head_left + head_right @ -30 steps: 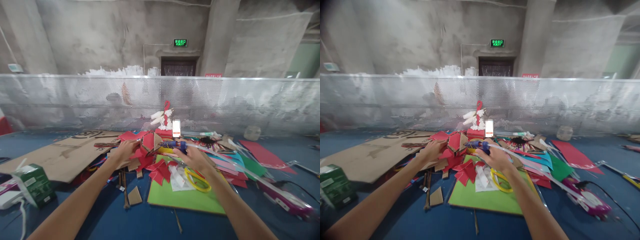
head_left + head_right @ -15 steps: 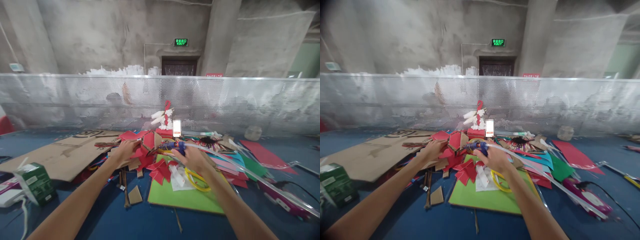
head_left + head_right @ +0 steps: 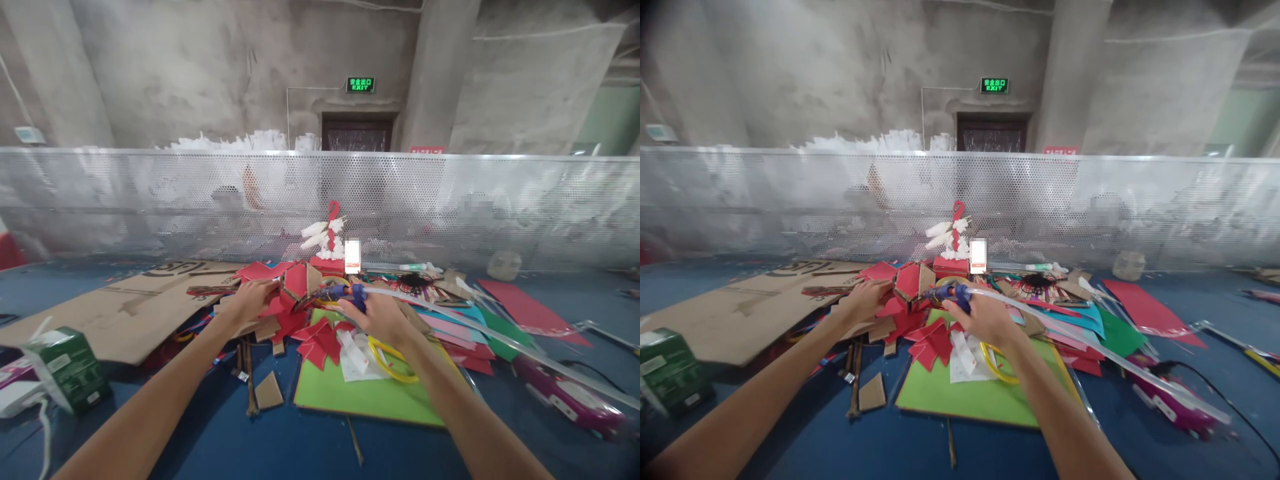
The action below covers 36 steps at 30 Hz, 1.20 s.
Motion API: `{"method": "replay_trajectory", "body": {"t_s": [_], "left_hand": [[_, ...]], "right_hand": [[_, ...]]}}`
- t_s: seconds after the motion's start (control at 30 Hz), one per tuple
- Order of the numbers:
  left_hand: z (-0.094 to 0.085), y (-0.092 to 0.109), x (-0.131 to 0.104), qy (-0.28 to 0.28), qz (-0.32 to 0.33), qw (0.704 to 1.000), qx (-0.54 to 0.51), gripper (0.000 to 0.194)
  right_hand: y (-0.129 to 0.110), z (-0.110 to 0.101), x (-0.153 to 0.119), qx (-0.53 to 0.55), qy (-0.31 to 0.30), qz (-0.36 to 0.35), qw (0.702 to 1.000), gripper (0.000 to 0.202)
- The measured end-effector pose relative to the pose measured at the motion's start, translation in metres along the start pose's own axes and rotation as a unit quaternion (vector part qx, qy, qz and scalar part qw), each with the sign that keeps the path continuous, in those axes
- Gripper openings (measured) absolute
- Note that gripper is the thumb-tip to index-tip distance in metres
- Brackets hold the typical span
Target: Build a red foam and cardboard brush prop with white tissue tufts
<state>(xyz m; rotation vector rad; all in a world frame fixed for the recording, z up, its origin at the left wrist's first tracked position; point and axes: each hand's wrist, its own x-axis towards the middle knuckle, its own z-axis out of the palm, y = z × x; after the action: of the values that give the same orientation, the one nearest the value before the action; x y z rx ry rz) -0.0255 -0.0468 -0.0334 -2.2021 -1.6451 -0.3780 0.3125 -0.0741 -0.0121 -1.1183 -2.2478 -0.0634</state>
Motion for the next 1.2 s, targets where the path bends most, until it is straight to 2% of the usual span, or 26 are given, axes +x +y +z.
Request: {"method": "replay_trajectory", "body": {"t_s": [0.2, 0.4, 0.73, 0.9, 1.0, 1.07, 1.13, 1.2], "left_hand": [[0.001, -0.001, 0.0, 0.003, 0.005, 1.0, 0.0, 0.036], [0.0, -0.002, 0.001, -0.001, 0.011, 1.0, 0.004, 0.038], [0.002, -0.002, 0.0, 0.007, 0.012, 1.0, -0.001, 0.037], [0.0, -0.001, 0.001, -0.002, 0.013, 1.0, -0.01, 0.032], [-0.002, 0.0, 0.001, -0.007, 0.007, 1.0, -0.015, 0.035], [-0.002, 0.0, 0.001, -0.009, 0.008, 1.0, -0.017, 0.037], [-0.002, 0.0, 0.0, -0.007, 0.011, 1.0, -0.015, 0.037], [-0.002, 0.0, 0.0, -0.003, 0.012, 1.0, -0.013, 0.037]], "right_hand": [[0.014, -0.007, 0.002, 0.043, 0.006, 0.045, 0.998, 0.042], [0.019, -0.009, 0.001, 0.123, 0.012, 0.012, 0.992, 0.038], [0.015, -0.006, 0.004, 0.032, 0.007, 0.051, 0.998, 0.046], [0.015, -0.003, 0.003, 0.025, 0.019, 0.059, 0.998, 0.049], [0.016, -0.004, 0.003, 0.08, 0.009, 0.048, 0.996, 0.05], [0.017, -0.004, 0.003, 0.153, -0.009, 0.051, 0.987, 0.05], [0.018, -0.002, 0.003, 0.257, -0.01, 0.064, 0.964, 0.044], [0.018, 0.001, 0.003, 0.368, 0.004, 0.081, 0.926, 0.045]]}}
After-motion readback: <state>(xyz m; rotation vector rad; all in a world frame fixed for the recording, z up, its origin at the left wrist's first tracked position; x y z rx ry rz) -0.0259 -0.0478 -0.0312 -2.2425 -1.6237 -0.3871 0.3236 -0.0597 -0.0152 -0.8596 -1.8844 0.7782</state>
